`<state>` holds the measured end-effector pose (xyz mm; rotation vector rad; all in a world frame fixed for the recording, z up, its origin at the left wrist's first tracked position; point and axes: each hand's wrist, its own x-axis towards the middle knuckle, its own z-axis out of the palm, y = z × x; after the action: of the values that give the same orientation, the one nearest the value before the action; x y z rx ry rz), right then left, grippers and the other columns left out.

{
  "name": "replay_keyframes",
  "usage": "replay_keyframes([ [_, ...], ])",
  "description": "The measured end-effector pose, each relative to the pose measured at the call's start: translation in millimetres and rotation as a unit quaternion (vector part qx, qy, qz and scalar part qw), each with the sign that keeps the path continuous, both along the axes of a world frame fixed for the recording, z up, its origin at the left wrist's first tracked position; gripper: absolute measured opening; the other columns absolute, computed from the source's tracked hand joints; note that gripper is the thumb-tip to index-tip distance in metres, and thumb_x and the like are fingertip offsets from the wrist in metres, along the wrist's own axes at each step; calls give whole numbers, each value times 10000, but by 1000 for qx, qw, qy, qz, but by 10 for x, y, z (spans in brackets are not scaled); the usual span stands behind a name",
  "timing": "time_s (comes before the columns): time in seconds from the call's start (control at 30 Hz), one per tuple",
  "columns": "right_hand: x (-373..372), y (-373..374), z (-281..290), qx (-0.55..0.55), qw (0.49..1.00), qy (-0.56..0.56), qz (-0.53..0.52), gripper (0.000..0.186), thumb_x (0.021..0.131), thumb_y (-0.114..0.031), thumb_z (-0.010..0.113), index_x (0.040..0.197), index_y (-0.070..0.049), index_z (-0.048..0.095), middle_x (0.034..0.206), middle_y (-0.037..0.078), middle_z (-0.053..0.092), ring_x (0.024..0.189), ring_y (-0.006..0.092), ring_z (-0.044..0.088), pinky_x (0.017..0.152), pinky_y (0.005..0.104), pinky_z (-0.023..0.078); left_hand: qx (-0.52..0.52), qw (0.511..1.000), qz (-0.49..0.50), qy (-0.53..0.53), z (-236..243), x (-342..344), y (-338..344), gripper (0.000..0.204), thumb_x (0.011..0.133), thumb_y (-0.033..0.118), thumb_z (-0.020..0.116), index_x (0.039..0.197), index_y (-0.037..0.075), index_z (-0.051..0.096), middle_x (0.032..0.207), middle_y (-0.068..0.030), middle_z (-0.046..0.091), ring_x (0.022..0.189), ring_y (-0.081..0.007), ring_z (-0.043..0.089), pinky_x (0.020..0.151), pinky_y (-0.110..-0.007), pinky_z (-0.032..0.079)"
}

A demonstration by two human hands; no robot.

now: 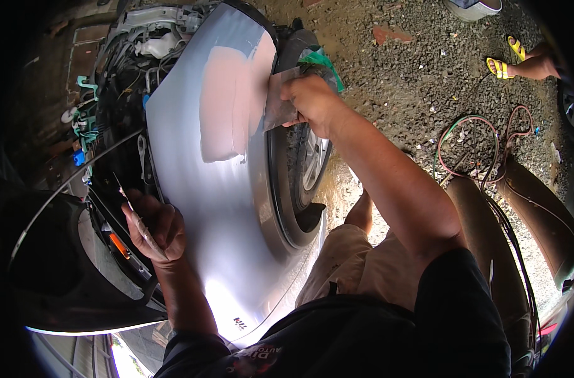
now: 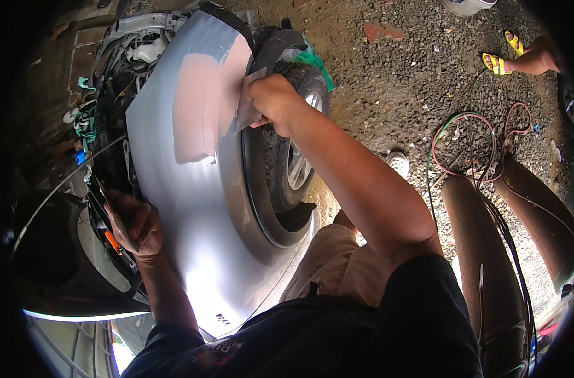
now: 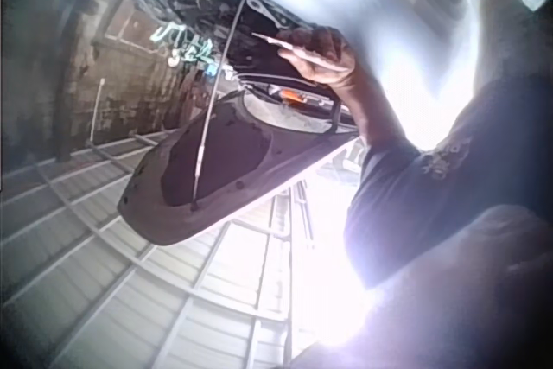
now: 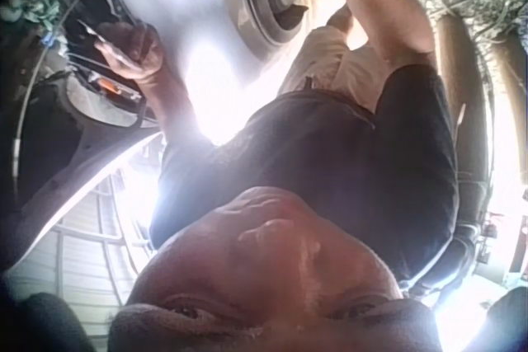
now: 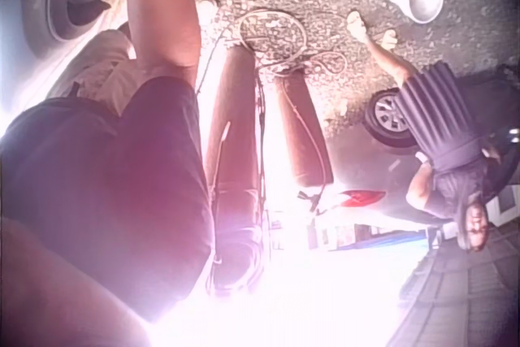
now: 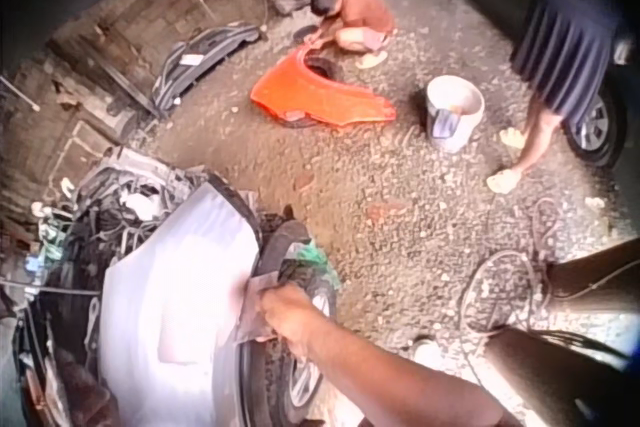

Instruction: The person applies pink body filler to a car fender using a spreader, smoothing and shaping the material over the damaged area.

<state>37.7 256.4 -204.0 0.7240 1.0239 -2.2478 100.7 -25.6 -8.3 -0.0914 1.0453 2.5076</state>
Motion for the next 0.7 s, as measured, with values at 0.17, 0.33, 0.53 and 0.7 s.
replay_keyframes([
  [0.17,92,41,-68,-39,998,-18,-53,183,899,-123,587,1025,-17,668,978,129,687,836,270,699,651,404,584,1,1000,-3,4,-10,0,-10,331,1098,281,480,1347,79,563,944,-105,697,608,-206,673,402,-235,552],
  [0.33,144,158,-215,-44,993,-43,-97,153,885,-111,603,995,-19,657,956,136,677,815,273,698,632,411,590,-2,1000,-3,8,-7,7,-10,326,1098,280,480,1344,84,562,972,-103,695,632,-213,679,412,-236,560],
  [0.53,70,54,-290,-23,994,-61,-91,147,881,-121,602,995,-43,650,959,124,670,815,271,684,668,423,585,2,1000,-5,0,0,13,-14,318,1097,264,484,1349,87,562,984,-97,691,650,-220,673,421,-239,567],
  [0.7,-84,1,-408,-27,996,-44,-70,163,890,-126,589,1025,-46,636,967,118,674,848,273,687,695,438,583,15,1000,-16,-3,3,-7,11,312,1094,255,492,1340,79,570,967,-93,687,651,-227,668,424,-249,571],
])
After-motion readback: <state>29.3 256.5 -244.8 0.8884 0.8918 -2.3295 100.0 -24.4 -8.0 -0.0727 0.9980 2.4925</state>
